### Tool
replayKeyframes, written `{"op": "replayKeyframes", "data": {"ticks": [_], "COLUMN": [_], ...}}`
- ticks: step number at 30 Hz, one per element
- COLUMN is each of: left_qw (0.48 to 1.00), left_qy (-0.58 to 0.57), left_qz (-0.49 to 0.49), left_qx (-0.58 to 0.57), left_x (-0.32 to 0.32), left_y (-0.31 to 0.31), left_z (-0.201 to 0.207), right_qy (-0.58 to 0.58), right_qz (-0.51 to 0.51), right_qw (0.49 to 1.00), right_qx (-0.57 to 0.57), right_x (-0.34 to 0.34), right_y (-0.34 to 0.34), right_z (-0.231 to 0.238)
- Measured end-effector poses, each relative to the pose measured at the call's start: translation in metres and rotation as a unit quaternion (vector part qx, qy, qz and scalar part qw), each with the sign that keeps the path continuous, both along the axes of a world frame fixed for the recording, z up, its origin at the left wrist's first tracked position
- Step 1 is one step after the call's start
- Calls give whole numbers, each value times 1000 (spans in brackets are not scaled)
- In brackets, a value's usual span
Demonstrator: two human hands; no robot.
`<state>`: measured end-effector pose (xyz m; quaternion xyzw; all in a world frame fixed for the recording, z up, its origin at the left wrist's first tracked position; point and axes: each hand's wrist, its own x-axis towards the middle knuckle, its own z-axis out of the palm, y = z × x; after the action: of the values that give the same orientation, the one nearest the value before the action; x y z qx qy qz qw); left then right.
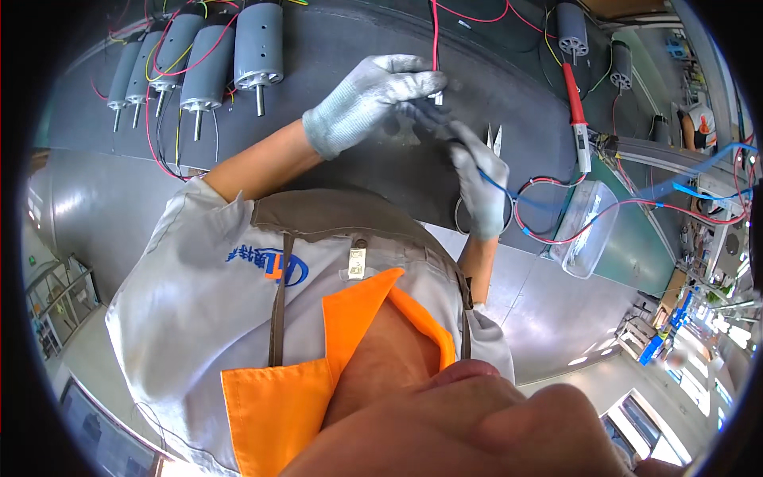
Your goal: Connecting wires and applying heat shrink tubing to small electrical motors on an assembly line.
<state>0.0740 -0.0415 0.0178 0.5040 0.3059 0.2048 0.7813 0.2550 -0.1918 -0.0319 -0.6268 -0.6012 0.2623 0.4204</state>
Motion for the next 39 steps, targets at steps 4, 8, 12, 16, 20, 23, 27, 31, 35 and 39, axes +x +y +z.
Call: {"op": "replayKeyframes", "data": {"ticks": [4, 8, 12, 16, 20, 23, 27, 31, 35, 39], "left_qw": [993, 993, 990, 987, 989, 985, 987, 993, 993, 996], "left_qy": [-95, -67, -98, -95, -77, -128, -140, -101, -99, -61], "left_qz": [41, 52, 72, 69, 76, 95, 39, 31, 35, 32], "left_qx": [-49, -82, -74, -110, -97, -72, -72, -59, -53, -63], "left_x": [7, 8, 7, 7, 7, 4, 0, -1, -2, -5], "left_y": [-10, -15, -16, -18, -25, -24, -16, -14, -15, -15], "left_z": [5, 3, 1, 0, -5, -10, -13, -9, -1, 1], "right_qy": [284, 313, 346, 296, 310, 323, 418, 472, 463, 469], "right_qz": [-89, -56, -46, -65, -76, -78, -25, 0, 4, -7], "right_qw": [951, 944, 932, 944, 935, 933, 904, 879, 885, 881], "right_qx": [87, 92, 94, 132, 156, 138, 84, 70, 53, 57], "right_x": [-16, -31, -35, -41, -49, -47, -37, -32, -31, -33], "right_y": [-6, 12, 21, 23, 28, 30, 27, 25, 25, 27], "right_z": [17, 17, 14, 14, 17, 21, 24, 23, 23, 25]}}
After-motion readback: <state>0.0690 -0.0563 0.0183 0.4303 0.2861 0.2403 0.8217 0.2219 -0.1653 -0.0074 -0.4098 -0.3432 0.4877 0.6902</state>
